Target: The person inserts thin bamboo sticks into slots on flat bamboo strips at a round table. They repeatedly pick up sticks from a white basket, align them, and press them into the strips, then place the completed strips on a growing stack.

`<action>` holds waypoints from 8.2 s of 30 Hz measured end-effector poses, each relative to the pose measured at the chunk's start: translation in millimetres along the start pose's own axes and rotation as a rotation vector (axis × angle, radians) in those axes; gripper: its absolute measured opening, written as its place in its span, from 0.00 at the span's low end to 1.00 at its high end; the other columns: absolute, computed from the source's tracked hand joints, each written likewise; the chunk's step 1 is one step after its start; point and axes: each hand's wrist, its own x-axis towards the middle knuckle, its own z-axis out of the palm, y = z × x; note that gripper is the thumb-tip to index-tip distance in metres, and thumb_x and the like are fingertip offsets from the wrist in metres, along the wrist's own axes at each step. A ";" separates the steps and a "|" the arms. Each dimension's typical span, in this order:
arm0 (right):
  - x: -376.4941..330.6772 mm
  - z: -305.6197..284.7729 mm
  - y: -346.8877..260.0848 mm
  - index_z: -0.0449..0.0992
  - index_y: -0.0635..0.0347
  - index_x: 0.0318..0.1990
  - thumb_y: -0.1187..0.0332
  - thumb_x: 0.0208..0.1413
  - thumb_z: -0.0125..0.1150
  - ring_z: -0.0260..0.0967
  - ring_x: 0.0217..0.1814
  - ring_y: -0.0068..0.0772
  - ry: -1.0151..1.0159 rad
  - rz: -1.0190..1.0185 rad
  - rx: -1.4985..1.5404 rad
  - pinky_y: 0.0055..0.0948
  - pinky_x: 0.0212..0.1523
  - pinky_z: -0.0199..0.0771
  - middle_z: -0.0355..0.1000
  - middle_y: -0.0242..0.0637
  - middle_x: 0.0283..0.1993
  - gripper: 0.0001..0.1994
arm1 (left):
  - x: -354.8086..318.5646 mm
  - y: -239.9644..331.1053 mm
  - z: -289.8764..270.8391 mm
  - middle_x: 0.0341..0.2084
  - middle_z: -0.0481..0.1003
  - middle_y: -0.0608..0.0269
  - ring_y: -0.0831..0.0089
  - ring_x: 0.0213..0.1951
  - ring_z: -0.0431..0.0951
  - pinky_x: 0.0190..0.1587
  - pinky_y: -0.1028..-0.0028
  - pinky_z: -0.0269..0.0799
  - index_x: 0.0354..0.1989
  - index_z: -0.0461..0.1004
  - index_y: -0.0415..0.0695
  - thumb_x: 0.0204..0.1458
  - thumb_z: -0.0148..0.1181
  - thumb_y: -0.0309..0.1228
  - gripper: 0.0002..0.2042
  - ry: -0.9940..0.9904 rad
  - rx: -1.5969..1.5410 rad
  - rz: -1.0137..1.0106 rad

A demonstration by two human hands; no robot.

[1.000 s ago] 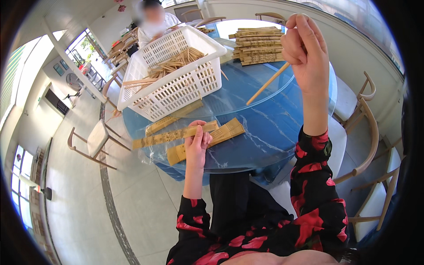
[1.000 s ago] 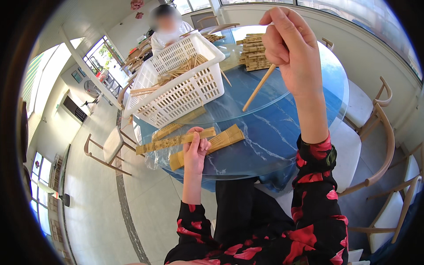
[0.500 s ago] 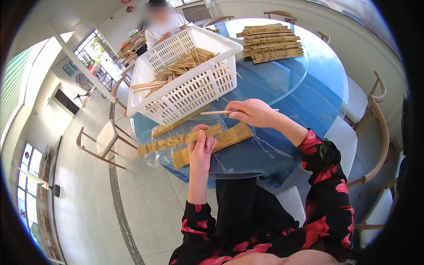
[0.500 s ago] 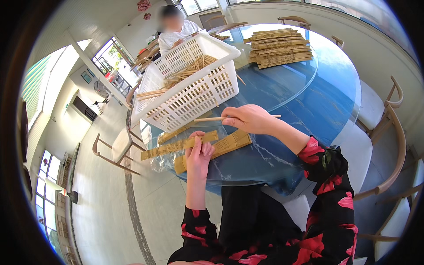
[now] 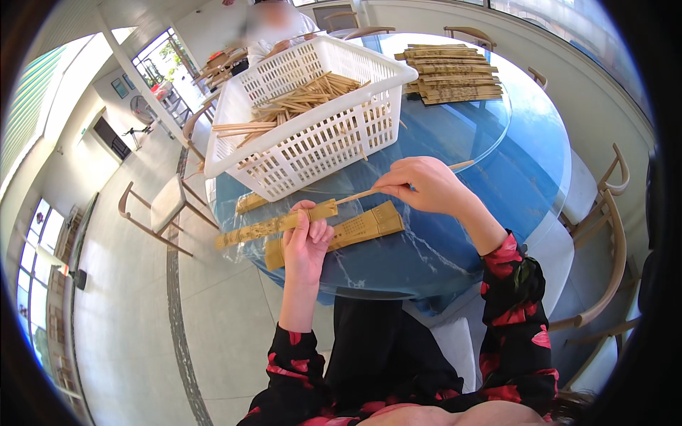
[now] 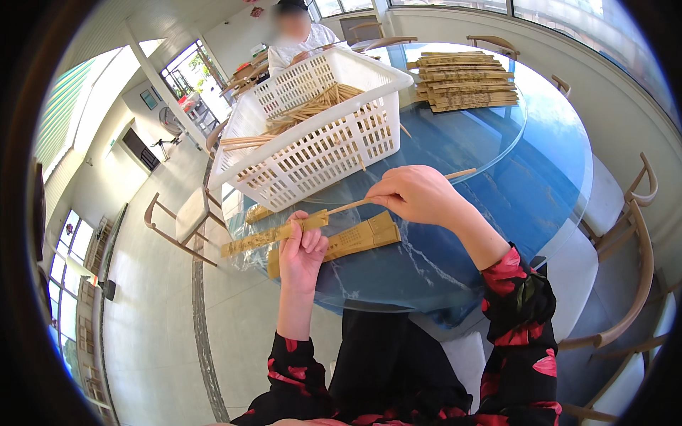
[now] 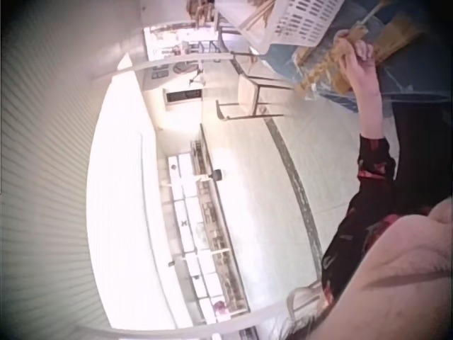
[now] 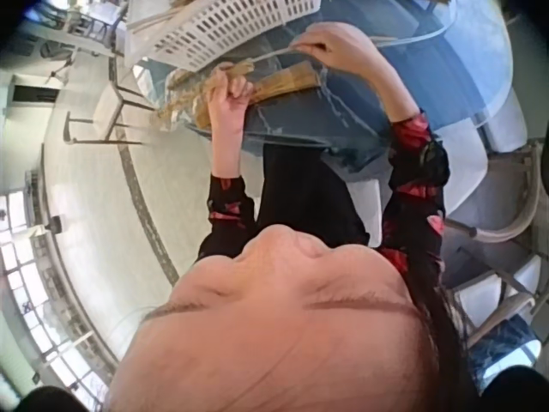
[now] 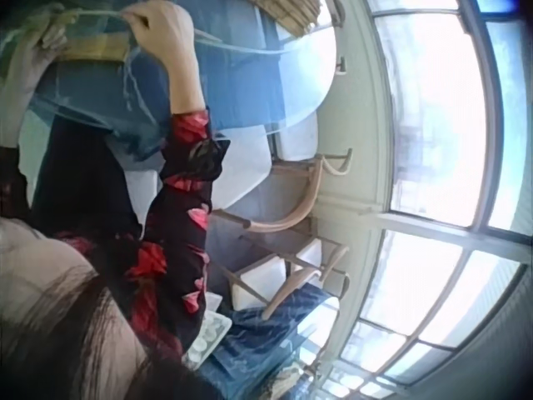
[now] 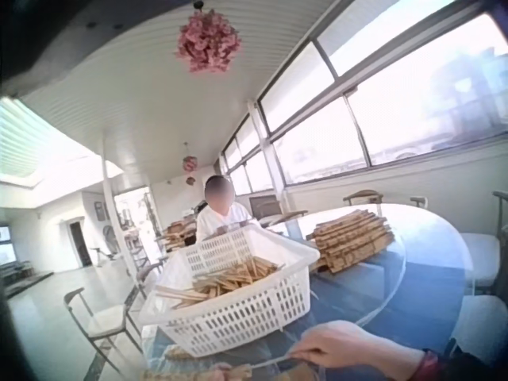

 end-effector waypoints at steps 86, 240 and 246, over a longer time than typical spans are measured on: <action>12.5 27.7 0.9 0.80 0.64 0.41 0.59 0.72 0.48 0.75 0.36 0.33 0.024 0.423 0.431 0.32 0.42 0.74 0.78 0.39 0.35 0.18 | -3.8 -6.5 5.3 0.21 0.56 0.75 0.83 0.25 0.55 0.32 0.78 0.56 0.52 0.68 0.45 0.72 0.46 0.38 0.11 0.058 0.116 0.153; -10.8 21.6 -18.0 0.76 0.57 0.53 0.75 0.59 0.57 0.75 0.39 0.45 0.153 0.322 0.261 0.39 0.41 0.76 0.76 0.39 0.34 0.14 | 464.7 193.1 -167.9 0.49 0.81 0.51 0.56 0.49 0.82 0.51 0.60 0.77 0.47 0.83 0.50 0.54 0.59 0.35 0.14 -0.080 2.645 -0.418; -18.0 21.1 -15.8 0.77 0.56 0.51 0.73 0.60 0.58 0.76 0.42 0.49 0.112 0.337 0.220 0.41 0.43 0.77 0.78 0.43 0.38 0.12 | 436.9 155.7 -102.0 0.38 0.83 0.53 0.54 0.43 0.84 0.47 0.59 0.79 0.38 0.85 0.49 0.49 0.62 0.31 0.09 -0.131 2.795 0.057</action>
